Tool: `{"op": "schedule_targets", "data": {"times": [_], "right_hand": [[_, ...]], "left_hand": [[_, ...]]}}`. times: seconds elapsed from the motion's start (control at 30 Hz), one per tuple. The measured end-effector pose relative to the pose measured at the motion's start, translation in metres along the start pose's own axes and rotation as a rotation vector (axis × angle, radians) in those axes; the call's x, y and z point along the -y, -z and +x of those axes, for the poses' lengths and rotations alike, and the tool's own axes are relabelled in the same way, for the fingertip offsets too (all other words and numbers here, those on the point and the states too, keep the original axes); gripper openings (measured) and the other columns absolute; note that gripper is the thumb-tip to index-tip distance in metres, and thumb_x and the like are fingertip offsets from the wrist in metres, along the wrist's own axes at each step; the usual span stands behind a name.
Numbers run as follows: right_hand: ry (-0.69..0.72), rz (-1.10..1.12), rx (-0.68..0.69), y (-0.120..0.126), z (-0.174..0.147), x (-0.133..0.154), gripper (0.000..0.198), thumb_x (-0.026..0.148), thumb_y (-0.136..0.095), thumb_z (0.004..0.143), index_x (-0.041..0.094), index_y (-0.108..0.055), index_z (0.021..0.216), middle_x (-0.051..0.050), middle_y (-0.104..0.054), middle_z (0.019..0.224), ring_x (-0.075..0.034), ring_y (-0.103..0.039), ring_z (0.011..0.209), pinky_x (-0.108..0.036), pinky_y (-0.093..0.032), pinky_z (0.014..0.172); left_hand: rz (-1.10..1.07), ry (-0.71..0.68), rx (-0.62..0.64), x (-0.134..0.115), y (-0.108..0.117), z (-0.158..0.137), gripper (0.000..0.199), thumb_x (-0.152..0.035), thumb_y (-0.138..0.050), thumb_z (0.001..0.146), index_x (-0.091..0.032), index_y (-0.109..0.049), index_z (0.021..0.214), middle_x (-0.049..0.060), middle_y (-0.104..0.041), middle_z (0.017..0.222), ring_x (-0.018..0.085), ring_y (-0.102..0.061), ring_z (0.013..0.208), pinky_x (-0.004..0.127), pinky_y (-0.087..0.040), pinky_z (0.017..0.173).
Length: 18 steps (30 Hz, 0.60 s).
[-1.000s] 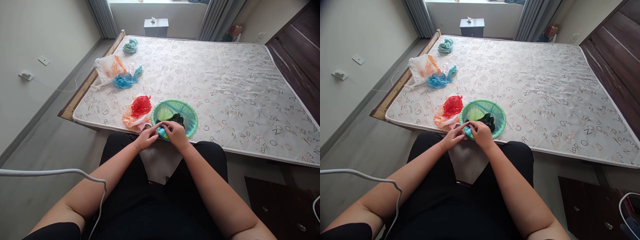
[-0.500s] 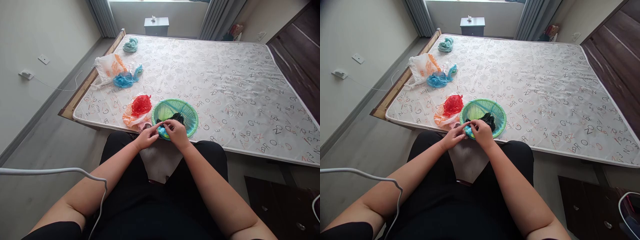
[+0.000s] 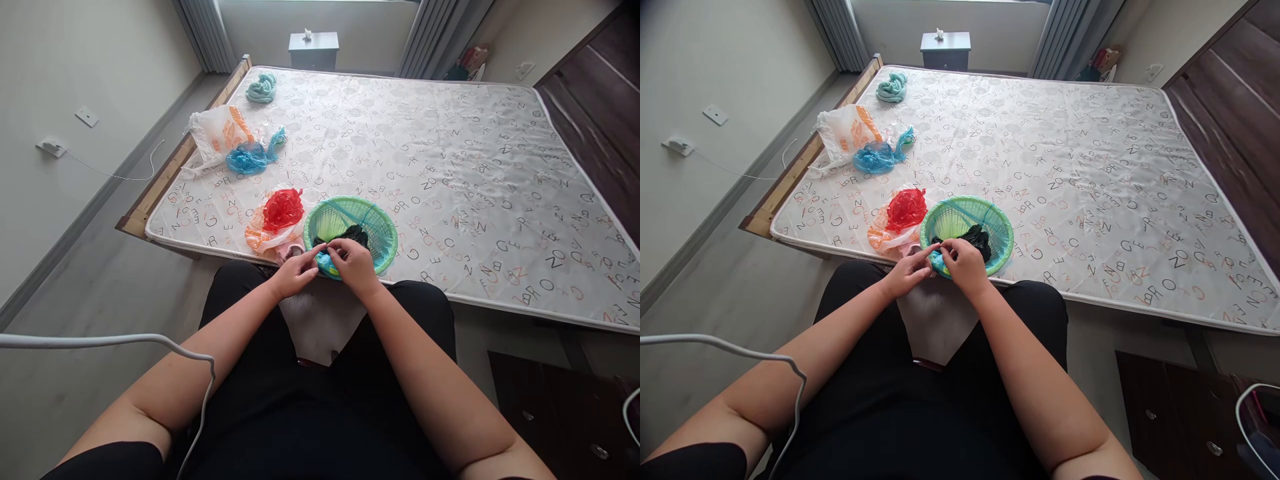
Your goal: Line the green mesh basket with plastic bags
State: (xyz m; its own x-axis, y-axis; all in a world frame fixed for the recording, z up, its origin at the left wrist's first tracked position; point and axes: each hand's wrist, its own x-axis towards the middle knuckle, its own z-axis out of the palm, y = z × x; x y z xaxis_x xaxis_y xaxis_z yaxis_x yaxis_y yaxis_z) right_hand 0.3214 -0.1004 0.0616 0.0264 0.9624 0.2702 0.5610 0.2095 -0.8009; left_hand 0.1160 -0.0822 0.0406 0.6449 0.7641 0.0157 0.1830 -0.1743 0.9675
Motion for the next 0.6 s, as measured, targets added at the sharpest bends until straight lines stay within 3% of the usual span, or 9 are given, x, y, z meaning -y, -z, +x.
{"op": "schedule_targets", "data": {"times": [0.27,0.6], "right_hand": [[-0.035,0.035,0.012,-0.0007,-0.0002,-0.0012,0.021,0.030,-0.061,0.092,0.020,-0.074,0.105,-0.006,-0.076,0.098,-0.017,-0.065,0.071,-0.033,-0.053,0.076],[-0.017,0.010,0.039,-0.0007,-0.0005,-0.0024,0.018,0.030,-0.060,0.092,0.021,-0.075,0.099,-0.005,-0.075,0.094,-0.018,-0.065,0.073,-0.033,-0.053,0.078]], "left_hand": [[0.006,-0.018,-0.005,0.0013,0.0009,0.0002,0.067,-0.037,-0.054,0.098,-0.022,-0.038,0.161,0.001,-0.063,0.082,0.019,-0.062,0.076,0.034,-0.052,0.081],[0.015,-0.036,0.001,0.0030,0.0012,0.0009,0.066,-0.035,-0.052,0.100,-0.021,-0.035,0.162,0.000,-0.062,0.082,0.018,-0.062,0.076,0.033,-0.050,0.079]]}}
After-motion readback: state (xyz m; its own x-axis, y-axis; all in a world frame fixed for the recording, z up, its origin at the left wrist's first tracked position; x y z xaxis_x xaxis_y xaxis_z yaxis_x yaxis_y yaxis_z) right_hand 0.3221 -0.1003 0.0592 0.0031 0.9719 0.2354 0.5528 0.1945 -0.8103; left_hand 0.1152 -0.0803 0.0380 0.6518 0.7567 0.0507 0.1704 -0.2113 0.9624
